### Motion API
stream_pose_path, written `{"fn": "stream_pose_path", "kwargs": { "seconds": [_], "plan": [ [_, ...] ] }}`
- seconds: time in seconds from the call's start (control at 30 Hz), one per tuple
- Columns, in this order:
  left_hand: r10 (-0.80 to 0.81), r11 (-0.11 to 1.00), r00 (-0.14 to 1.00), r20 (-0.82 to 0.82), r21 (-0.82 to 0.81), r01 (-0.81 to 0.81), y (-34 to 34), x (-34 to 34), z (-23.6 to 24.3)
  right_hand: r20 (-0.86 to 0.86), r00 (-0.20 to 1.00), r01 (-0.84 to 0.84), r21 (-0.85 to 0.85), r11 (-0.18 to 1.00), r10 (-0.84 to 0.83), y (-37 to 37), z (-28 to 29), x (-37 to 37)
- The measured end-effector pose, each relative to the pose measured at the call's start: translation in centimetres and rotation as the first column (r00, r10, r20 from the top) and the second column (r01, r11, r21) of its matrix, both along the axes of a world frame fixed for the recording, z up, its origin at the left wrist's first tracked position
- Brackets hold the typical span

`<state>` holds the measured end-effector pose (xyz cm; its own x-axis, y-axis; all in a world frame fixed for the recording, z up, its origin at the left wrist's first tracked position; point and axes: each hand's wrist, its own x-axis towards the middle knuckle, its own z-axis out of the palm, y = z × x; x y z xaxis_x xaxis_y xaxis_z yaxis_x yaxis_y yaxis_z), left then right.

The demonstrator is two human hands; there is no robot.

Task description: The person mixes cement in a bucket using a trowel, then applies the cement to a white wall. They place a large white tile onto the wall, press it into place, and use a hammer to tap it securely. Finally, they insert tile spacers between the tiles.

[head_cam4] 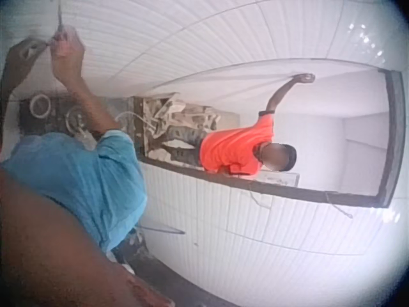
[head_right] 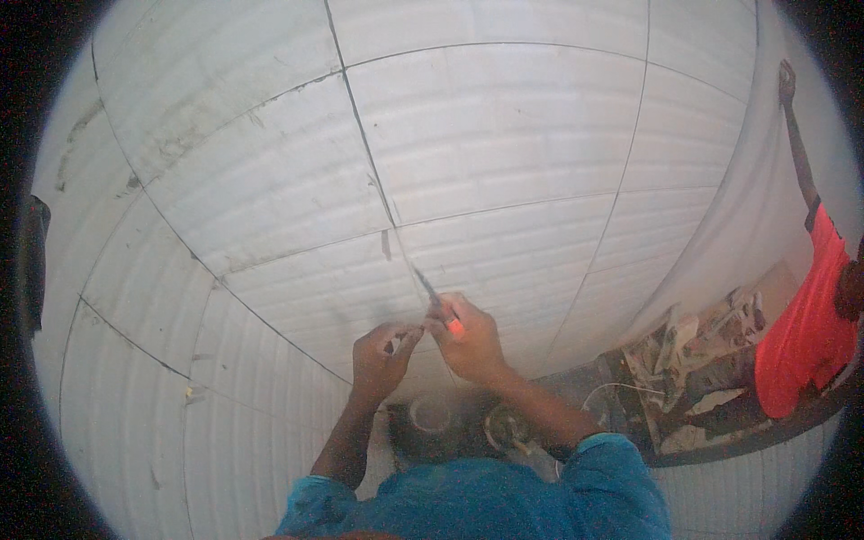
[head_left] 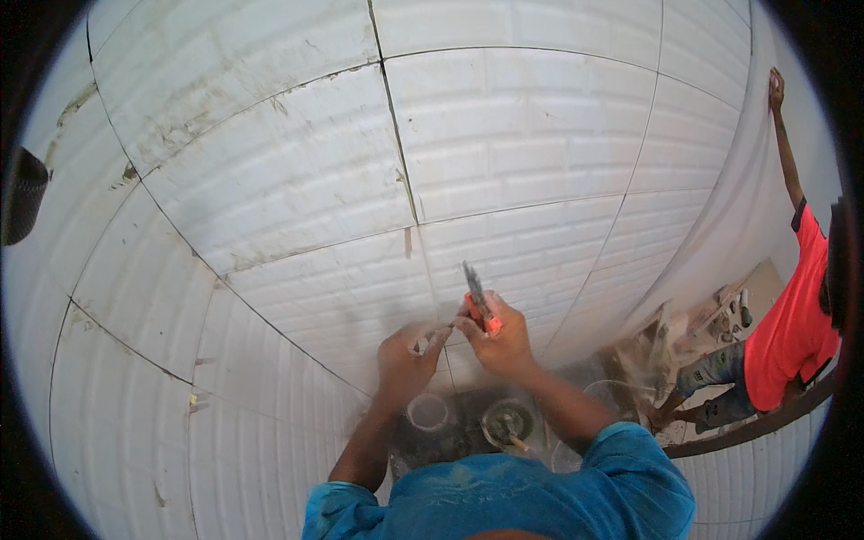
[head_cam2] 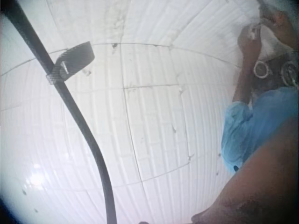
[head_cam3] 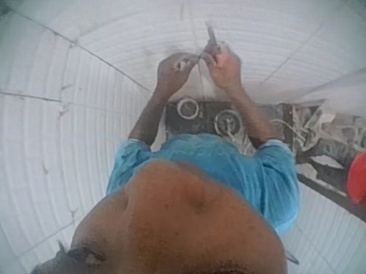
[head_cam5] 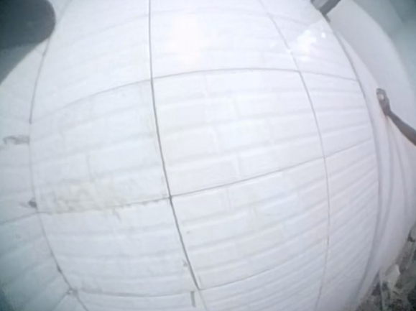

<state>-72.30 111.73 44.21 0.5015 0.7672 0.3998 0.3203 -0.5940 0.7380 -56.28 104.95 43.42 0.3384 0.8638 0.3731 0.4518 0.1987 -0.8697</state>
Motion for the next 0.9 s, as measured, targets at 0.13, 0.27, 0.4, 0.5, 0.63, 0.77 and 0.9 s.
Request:
{"fn": "stream_pose_path", "kwargs": {
  "seconds": [0.13, 0.27, 0.4, 0.5, 0.63, 0.77, 0.9],
  "plan": [
    [0.017, 0.965, 0.999, 0.045, -0.261, -0.004, 0.1, -0.7, -2.3, -0.038, 0.999, -0.027, -0.055, 0.998, 0.025, 0.3, -1.5, -0.8],
    [-0.118, 0.991, 0.988, 0.104, -0.052, 0.124, 0.5, -1.2, -4.4, -0.071, 0.995, 0.057, -0.216, 0.975, -0.074, -0.6, -2.4, -1.2],
    [-0.228, 0.956, 0.974, 0.002, 0.193, 0.223, 0.6, -1.6, -5.5, -0.359, 0.933, -0.039, -0.201, 0.979, -0.037, -1.5, -2.9, -1.5],
    [-0.276, 0.945, 0.961, -0.028, 0.173, 0.277, 0.6, -2.2, -5.7, -0.529, 0.848, -0.108, -0.125, 0.986, 0.026, -1.5, -3.0, -1.5],
    [-0.348, 0.84, 0.936, -0.049, 0.427, 0.334, 0.7, -3.0, -5.5, -0.5, 0.86, -0.2, -0.138, 0.97, 0.106, -1.2, -2.6, -1.6],
    [-0.292, 0.938, 0.957, -0.004, 0.194, 0.287, 0.3, -3.5, -5.0, -0.522, 0.849, -0.184, -0.151, 0.971, 0.079, -1.1, -2.3, -2.0],
    [-0.208, 0.966, 0.976, 0.065, -0.142, 0.216, -0.4, -4.2, -3.8, -0.441, 0.894, -0.178, -0.185, 0.966, 0.08, -0.7, -2.4, -2.5]
  ]
}}
